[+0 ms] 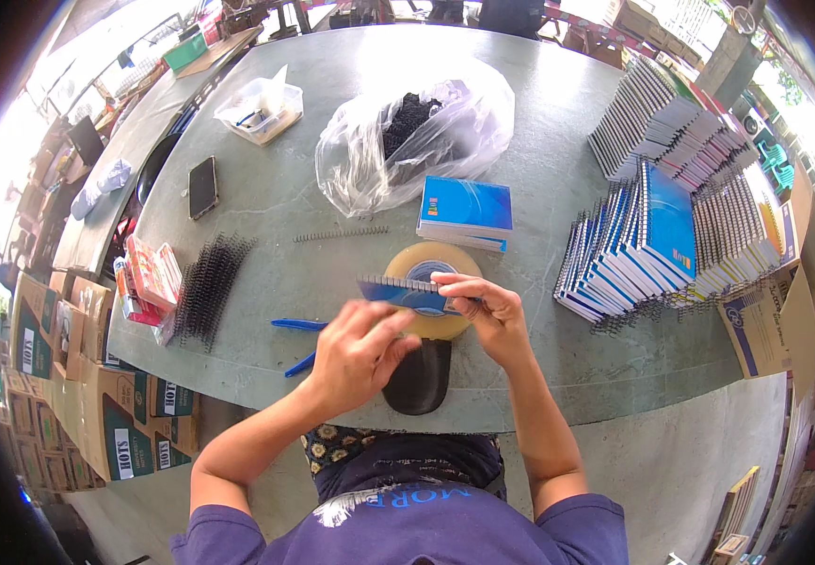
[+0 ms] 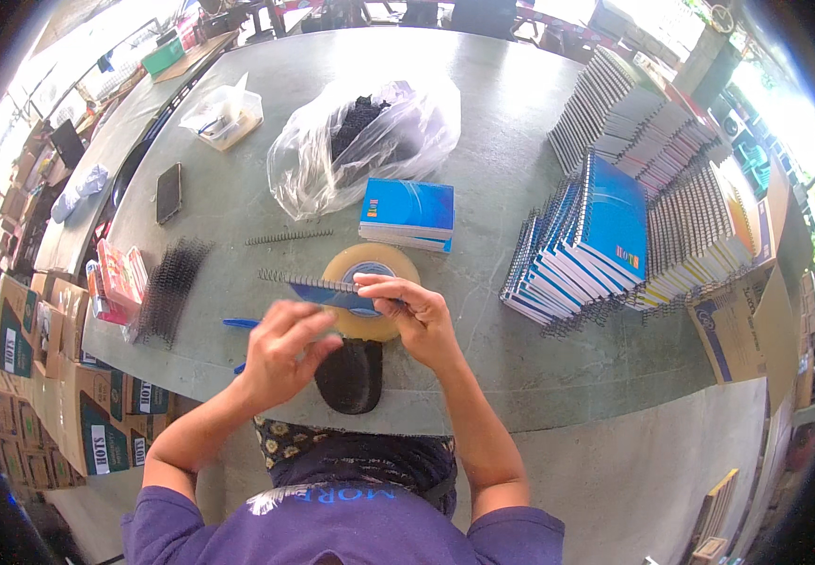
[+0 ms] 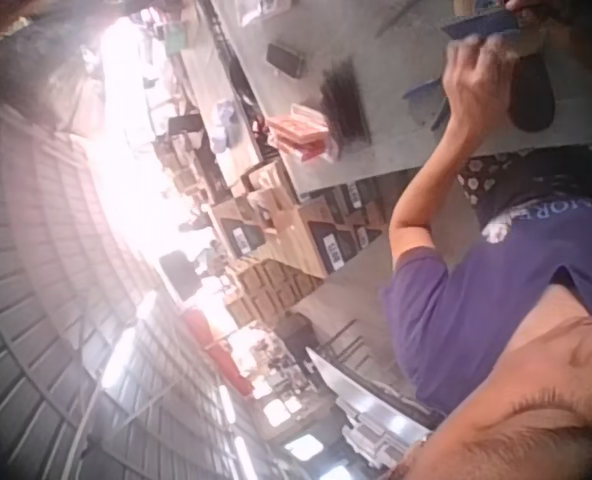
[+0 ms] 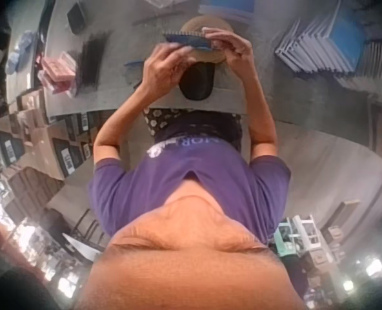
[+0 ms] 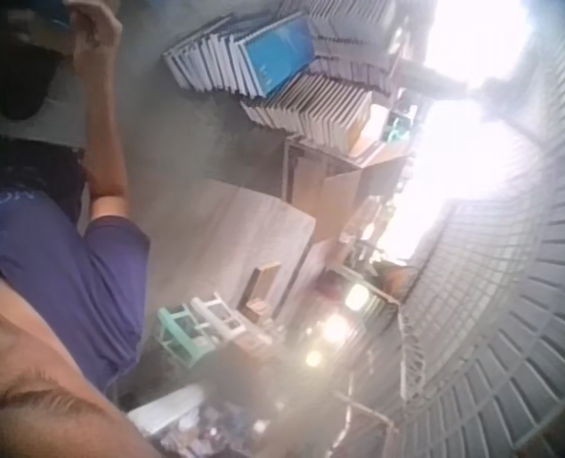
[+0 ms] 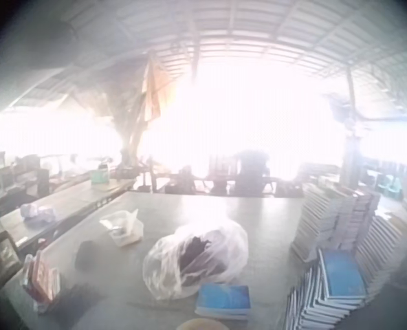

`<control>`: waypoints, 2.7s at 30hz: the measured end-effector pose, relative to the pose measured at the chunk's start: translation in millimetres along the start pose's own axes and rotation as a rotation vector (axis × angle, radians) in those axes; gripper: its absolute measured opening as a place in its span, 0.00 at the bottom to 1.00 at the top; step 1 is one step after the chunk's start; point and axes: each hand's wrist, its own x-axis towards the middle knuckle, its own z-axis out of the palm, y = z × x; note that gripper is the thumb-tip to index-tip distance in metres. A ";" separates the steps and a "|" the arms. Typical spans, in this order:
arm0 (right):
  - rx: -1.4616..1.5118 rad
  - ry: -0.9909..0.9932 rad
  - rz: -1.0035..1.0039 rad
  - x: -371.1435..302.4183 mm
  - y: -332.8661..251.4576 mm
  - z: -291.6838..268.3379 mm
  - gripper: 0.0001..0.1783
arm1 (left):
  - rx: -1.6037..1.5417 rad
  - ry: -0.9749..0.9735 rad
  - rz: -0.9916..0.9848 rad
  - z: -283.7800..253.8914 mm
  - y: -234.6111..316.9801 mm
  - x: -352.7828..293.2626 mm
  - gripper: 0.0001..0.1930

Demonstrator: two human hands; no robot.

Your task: The person repeatedly picks up spiral-bound notebooks, inserts a metal spiral binding into the spine, and secures it with a strip of clear tape. The person then places the finished notebook onto a growing stack on the table.

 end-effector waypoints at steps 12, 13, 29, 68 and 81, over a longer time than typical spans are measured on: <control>-0.181 0.072 0.235 -21.7 17.1 -11.2 0.12 | -0.061 -0.106 0.141 22.9 5.4 66.8 0.11; -0.185 0.079 0.228 -22.1 18.1 -11.8 0.12 | -0.081 -0.147 0.172 31.0 3.0 65.3 0.10; -0.152 0.160 0.213 -30.5 19.1 -12.8 0.08 | -0.045 -0.211 0.014 -0.2 0.2 72.8 0.23; -1.357 0.328 -0.284 57.0 -143.3 -89.3 0.19 | -0.027 0.073 -0.076 12.7 -78.2 39.5 0.06; -1.413 -0.196 -0.098 88.1 49.0 -31.0 0.20 | 0.484 -0.266 -0.240 19.5 -141.8 4.1 0.11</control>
